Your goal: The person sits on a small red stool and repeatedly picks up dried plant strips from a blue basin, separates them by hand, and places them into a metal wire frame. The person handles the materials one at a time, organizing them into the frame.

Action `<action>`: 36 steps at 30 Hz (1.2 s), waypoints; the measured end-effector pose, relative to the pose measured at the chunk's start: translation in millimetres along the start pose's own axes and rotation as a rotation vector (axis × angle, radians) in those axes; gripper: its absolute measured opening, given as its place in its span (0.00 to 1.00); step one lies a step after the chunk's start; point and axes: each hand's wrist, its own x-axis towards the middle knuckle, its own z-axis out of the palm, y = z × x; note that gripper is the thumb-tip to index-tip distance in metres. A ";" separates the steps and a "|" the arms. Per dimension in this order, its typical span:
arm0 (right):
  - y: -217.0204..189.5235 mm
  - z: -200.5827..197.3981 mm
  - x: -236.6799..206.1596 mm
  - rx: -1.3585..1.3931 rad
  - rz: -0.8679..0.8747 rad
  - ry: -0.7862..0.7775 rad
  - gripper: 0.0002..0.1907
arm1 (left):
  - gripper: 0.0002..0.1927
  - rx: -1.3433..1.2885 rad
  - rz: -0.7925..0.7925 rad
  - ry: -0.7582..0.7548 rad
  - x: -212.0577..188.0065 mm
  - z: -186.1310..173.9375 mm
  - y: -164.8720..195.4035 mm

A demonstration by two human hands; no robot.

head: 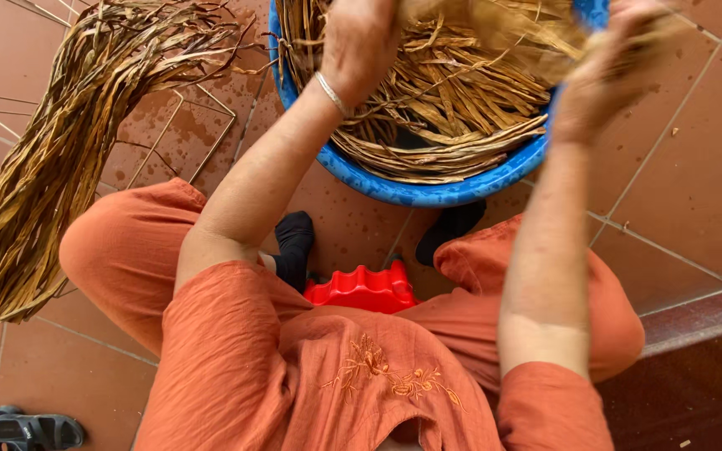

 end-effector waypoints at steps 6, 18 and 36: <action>34.0 66.2 -114.1 -0.920 0.106 -0.520 0.13 | 0.12 0.284 0.116 -0.797 -96.8 34.2 -0.6; 90.2 106.0 -107.2 -0.786 0.321 -0.797 0.42 | 0.25 0.059 -0.473 -0.932 -133.4 157.1 -49.7; -74.6 49.1 4.3 0.389 0.369 -0.473 0.09 | 0.64 -0.187 -0.091 -0.776 27.8 -30.8 74.8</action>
